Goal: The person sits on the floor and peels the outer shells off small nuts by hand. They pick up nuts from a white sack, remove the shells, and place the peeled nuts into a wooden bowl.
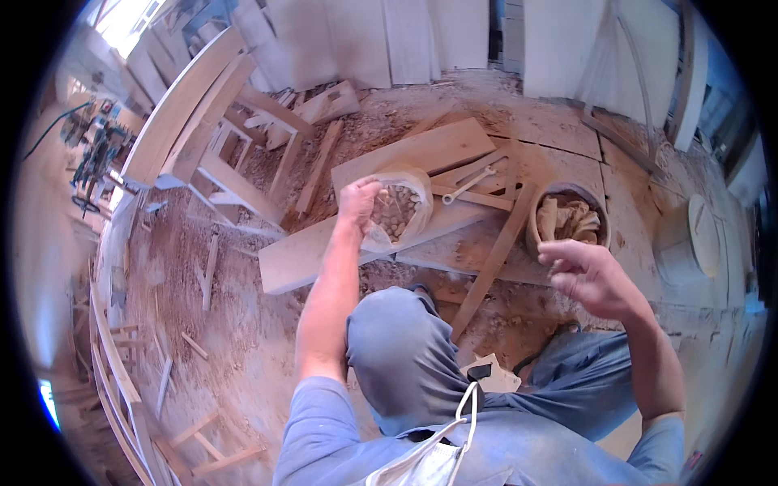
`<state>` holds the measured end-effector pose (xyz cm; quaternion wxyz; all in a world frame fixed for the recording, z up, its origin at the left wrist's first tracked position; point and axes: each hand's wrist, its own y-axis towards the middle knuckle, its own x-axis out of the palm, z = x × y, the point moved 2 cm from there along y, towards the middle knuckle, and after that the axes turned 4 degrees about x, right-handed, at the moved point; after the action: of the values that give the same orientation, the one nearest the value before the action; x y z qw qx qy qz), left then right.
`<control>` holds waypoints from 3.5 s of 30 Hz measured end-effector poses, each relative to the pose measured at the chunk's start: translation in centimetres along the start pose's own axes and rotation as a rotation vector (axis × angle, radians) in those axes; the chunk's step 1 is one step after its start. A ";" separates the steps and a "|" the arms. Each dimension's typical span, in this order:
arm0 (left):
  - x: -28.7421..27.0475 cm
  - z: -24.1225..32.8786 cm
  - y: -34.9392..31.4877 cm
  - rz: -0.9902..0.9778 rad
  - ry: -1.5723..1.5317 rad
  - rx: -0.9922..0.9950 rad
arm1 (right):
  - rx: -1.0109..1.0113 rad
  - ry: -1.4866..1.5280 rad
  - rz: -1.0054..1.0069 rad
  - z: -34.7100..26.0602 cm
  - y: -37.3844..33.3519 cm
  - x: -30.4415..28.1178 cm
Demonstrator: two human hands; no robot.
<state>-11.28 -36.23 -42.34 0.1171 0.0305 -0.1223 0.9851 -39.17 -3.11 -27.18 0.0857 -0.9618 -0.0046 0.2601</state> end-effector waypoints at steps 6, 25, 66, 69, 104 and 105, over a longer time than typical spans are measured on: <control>13.6 13.7 -10.6 -0.525 0.065 0.161 | 0.344 1.373 -0.082 1.1 1.3 1.5; 28.0 10.6 -22.7 -0.764 0.343 0.883 | 0.089 1.890 0.381 1.3 -0.8 -0.9; 24.6 8.9 -17.4 -0.974 0.596 0.638 | 0.436 1.486 0.011 4.4 1.0 -2.3; 24.6 8.5 -17.6 -0.959 0.556 0.649 | 0.453 1.506 0.010 4.4 0.5 -2.0; 22.6 6.6 -16.6 -0.800 -0.353 -0.473 | 0.470 1.526 0.213 4.4 0.5 -3.0; 22.6 6.7 -16.7 -0.785 -0.335 -0.463 | 0.456 1.522 0.224 4.5 0.5 -3.1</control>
<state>-29.06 -17.09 -29.98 0.4625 0.2056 -0.3348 0.7948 -44.08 -3.01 -29.56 0.2331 -0.8287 0.2051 -0.4657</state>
